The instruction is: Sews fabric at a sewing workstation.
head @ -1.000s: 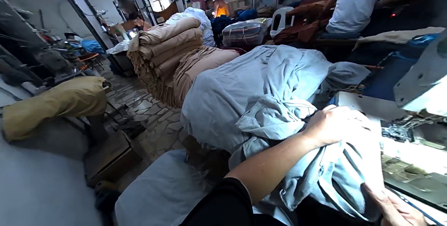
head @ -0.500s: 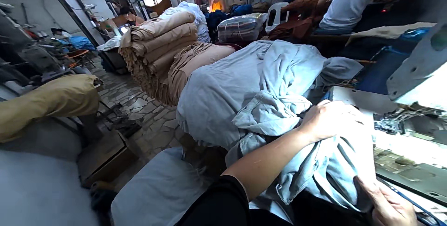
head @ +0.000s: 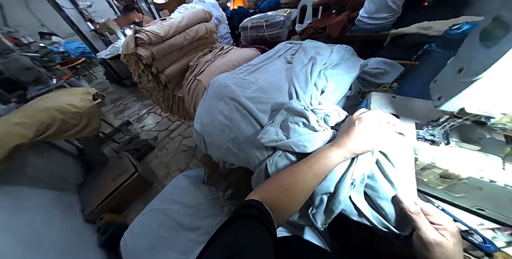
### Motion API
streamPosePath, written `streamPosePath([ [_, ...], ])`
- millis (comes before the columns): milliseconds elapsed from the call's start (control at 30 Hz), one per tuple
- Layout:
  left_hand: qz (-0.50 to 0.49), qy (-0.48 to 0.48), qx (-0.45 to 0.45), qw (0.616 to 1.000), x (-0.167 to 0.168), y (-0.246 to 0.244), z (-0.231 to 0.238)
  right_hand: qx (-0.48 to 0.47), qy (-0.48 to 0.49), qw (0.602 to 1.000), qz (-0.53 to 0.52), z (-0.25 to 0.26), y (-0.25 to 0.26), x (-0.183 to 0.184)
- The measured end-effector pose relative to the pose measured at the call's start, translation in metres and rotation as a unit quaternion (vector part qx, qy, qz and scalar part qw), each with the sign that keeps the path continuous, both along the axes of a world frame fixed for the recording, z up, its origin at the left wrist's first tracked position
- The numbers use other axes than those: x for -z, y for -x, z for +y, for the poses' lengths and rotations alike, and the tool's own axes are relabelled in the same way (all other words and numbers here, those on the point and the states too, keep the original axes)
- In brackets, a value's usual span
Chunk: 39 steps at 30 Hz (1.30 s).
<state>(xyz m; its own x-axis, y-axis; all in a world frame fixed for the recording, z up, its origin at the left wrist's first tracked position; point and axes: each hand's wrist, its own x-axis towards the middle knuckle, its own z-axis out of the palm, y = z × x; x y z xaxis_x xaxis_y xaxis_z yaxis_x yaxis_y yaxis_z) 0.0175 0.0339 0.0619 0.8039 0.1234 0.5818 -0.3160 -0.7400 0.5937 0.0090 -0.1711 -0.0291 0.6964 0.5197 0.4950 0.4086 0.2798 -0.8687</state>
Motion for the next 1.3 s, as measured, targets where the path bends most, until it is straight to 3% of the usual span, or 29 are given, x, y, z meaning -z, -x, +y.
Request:
streamPosePath([
  [133,-0.051,-0.016,-0.004,0.999,0.019,-0.012,0.009,0.013,0.003,1.000,-0.020,0.001,0.000,0.002],
  [367,-0.088,0.000,-0.008,0.996,0.008,-0.003,-0.001,0.015,-0.008,1.000,-0.018,0.002,0.001,0.003],
  [733,-0.076,0.007,-0.012,0.997,0.008,-0.004,-0.002,0.028,-0.003,0.999,-0.022,0.003,0.000,0.005],
  [867,-0.091,-0.048,-0.011,0.995,0.027,-0.021,0.012,0.031,0.004,0.999,-0.034,0.003,-0.001,0.006],
  [1033,-0.090,-0.002,-0.012,0.996,0.013,-0.008,0.001,0.036,0.011,0.998,-0.043,0.002,0.000,0.005],
  [1167,-0.096,-0.048,-0.011,0.994,0.025,-0.020,0.009,0.040,0.010,0.998,-0.042,0.001,-0.001,0.006],
  [1233,-0.082,-0.014,-0.012,0.996,0.015,-0.011,0.003,0.043,0.014,0.998,-0.050,0.003,-0.002,0.005],
  [1300,0.000,0.042,-0.004,0.999,-0.006,0.009,-0.002,0.038,0.012,0.998,-0.045,0.006,0.000,0.003],
])
